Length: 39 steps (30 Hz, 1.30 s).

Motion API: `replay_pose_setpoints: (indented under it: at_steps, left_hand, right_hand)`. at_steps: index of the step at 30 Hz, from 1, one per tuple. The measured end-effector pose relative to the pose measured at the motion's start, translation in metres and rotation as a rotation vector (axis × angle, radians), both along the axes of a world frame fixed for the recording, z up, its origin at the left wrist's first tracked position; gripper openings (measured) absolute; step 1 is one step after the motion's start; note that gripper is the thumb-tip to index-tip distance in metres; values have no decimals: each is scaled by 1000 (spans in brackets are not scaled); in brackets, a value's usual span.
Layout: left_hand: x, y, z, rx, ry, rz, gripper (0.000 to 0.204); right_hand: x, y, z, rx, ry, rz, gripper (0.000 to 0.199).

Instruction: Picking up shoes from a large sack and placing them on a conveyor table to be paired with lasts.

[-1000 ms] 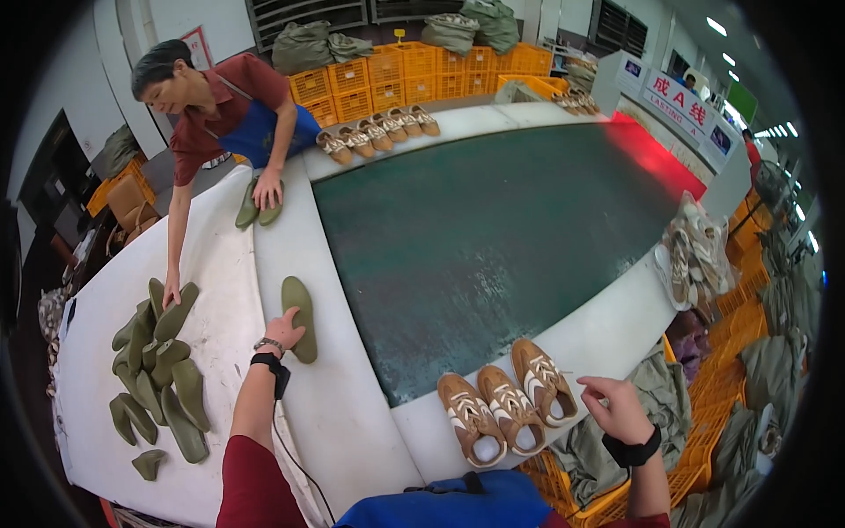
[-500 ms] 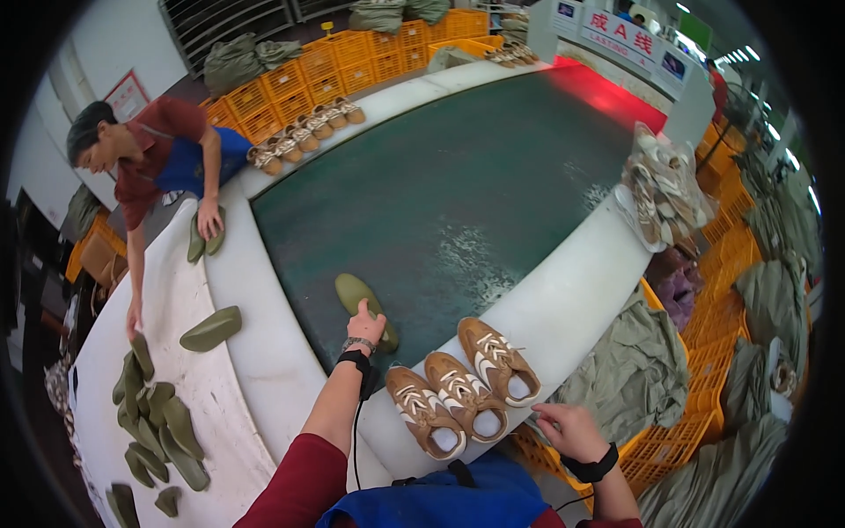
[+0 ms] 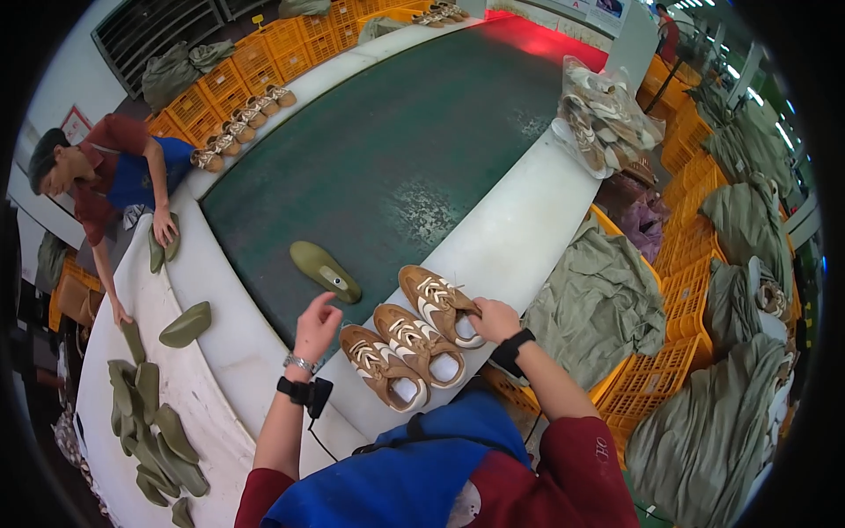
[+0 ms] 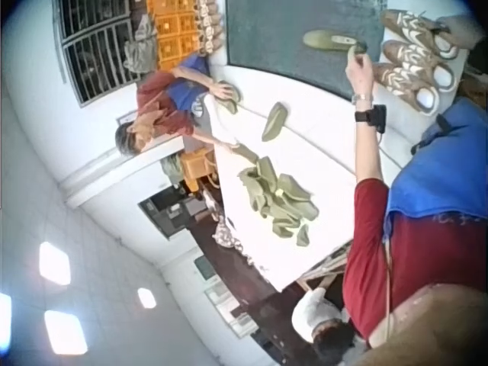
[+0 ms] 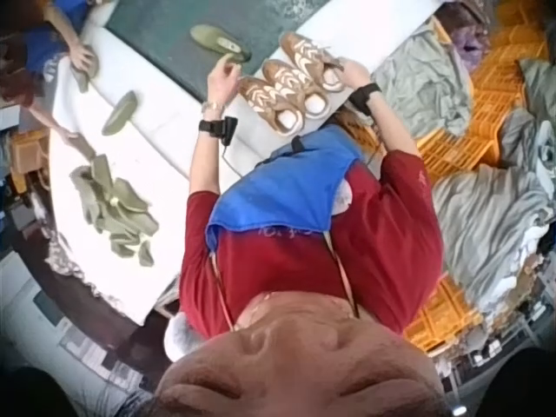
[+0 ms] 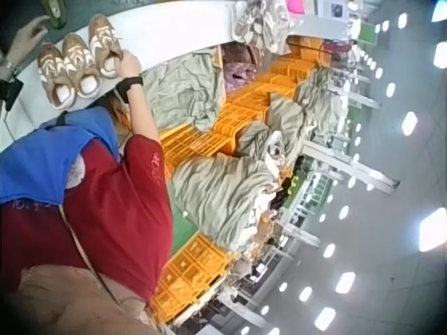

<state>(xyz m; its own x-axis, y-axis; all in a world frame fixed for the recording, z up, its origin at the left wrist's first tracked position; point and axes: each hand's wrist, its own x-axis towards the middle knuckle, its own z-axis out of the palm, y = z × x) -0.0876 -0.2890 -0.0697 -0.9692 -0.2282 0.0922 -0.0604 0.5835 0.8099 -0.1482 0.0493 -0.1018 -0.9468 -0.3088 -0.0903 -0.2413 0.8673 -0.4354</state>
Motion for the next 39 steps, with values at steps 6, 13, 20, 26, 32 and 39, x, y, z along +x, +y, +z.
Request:
replay_pose_setpoints:
  at_steps: [6,13,20,26,32,39]
  left_hand:
    - [38,84,53,-169,241,-149,39]
    - [49,111,91,-345,248,42,57]
    - [61,93,86,-464,330,43,27]
    - [88,76,83,-178,85,52,53]
    - [102,-5,18,520,-318,198,48]
    - [54,-232,56,102,81,927,58]
  right_hand:
    - [8,-31,56,-201,-7,8,15]
    - [52,-64,103,-579,38,146,15]
    - [59,-71,113,-693,-68,214,16]
    - [66,-90,111,-601,-18,319,14]
    - [75,-86,96,-650,-232,394,29]
    - [68,-26,92,-509,-133,194,22]
